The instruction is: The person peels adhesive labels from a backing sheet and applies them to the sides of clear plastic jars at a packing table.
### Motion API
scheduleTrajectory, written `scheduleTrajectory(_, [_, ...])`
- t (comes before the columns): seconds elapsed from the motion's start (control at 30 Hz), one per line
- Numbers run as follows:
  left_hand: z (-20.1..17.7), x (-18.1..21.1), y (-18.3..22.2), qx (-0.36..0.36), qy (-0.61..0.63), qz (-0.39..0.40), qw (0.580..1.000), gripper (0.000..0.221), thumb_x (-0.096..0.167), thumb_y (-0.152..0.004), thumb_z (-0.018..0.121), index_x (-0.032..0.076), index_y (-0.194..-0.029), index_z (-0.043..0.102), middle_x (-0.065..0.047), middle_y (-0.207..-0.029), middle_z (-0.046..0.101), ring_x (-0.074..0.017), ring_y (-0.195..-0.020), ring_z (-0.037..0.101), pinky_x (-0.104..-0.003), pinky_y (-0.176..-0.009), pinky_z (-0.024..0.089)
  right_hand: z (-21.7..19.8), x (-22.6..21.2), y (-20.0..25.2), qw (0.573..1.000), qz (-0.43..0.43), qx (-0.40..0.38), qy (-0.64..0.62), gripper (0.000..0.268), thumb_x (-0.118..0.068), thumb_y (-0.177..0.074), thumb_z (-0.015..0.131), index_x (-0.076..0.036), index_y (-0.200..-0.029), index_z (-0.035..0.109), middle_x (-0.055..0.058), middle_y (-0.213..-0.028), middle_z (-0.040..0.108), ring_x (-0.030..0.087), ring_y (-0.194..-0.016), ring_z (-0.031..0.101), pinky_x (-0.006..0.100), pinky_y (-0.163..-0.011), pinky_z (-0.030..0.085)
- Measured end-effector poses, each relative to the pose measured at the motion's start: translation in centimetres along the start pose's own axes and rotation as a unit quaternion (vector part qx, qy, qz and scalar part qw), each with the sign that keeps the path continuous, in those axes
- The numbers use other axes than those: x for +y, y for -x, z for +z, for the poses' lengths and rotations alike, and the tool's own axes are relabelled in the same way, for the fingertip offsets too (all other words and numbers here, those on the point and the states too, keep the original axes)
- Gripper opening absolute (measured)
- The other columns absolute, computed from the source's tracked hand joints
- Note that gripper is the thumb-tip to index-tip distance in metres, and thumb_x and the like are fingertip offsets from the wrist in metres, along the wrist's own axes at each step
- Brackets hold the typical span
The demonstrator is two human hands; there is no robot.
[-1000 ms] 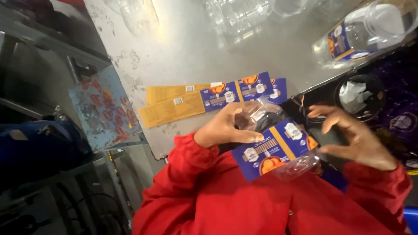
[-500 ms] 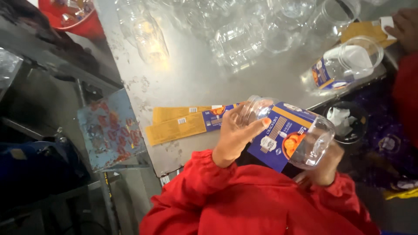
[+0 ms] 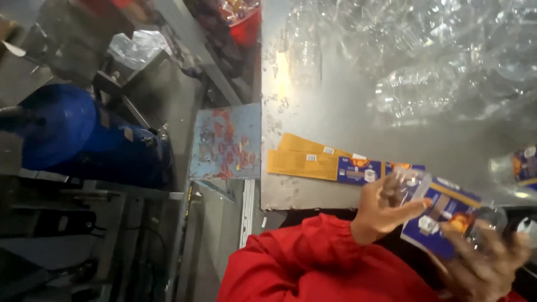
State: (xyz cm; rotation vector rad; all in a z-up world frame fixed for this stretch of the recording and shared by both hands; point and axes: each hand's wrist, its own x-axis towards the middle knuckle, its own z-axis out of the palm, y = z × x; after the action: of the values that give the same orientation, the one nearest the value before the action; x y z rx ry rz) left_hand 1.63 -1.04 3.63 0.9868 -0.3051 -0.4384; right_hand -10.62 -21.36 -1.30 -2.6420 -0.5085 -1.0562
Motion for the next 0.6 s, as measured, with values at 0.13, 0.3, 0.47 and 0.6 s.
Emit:
scheduleTrajectory(0.13, [-0.7, 1.1, 1.2, -0.035, -0.020, -0.023, 0.999, 0.051, 0.013, -0.097, 0.078, -0.008, -0.138, 0.059, 0.004, -0.086, 0.063, -0.0014, -0.080, 0.055, -0.018, -0.066, 0.040, 0.0, 0.8, -1.0, 0.995, -0.069, -0.050, -0.049, 0.015, -0.031, -0.081, 0.074, -0.027, -0.095, 0.077, -0.003, -0.130, 0.068, 0.027, -0.129, 0.057, 0.061, -0.122, 0.026])
scheduleTrajectory(0.3, [-2.4, 1.5, 1.3, -0.095, -0.090, -0.103, 0.986, 0.054, 0.015, -0.093, 0.079, -0.008, -0.139, 0.060, 0.002, -0.095, 0.067, -0.0062, -0.087, 0.061, -0.023, -0.075, 0.049, -2.6, -1.5, -2.9, 0.994, -0.075, -0.064, -0.055, 0.024, -0.026, -0.081, 0.072, -0.022, -0.103, 0.079, -0.003, -0.124, 0.070, 0.027, -0.124, 0.058, 0.064, -0.117, 0.029])
scheduleTrajectory(0.47, [-2.7, 0.5, 1.6, -0.112, -0.020, -0.168, 0.979, 0.068, 0.013, -0.089, 0.081, -0.006, -0.147, 0.052, -0.002, -0.112, 0.066, -0.0088, -0.098, 0.062, -0.026, -0.083, 0.053, -3.5, -3.3, -3.3, 0.993, -0.043, -0.075, -0.076, 0.026, -0.022, -0.075, 0.083, -0.022, -0.102, 0.081, -0.011, -0.112, 0.072, 0.018, -0.122, 0.062, 0.065, -0.117, 0.029])
scheduleTrajectory(0.6, [-2.8, 1.0, 1.9, -0.164, -0.080, -0.109, 0.977, 0.081, 0.005, -0.087, 0.081, -0.004, -0.156, 0.039, -0.007, -0.124, 0.066, -0.0117, -0.111, 0.062, -0.028, -0.097, 0.053, -2.3, -3.5, -3.5, 0.984, 0.030, 0.055, -0.164, 0.031, -0.020, -0.069, 0.090, -0.024, -0.098, 0.079, -0.009, -0.110, 0.066, 0.020, -0.119, 0.056, 0.059, -0.121, 0.037])
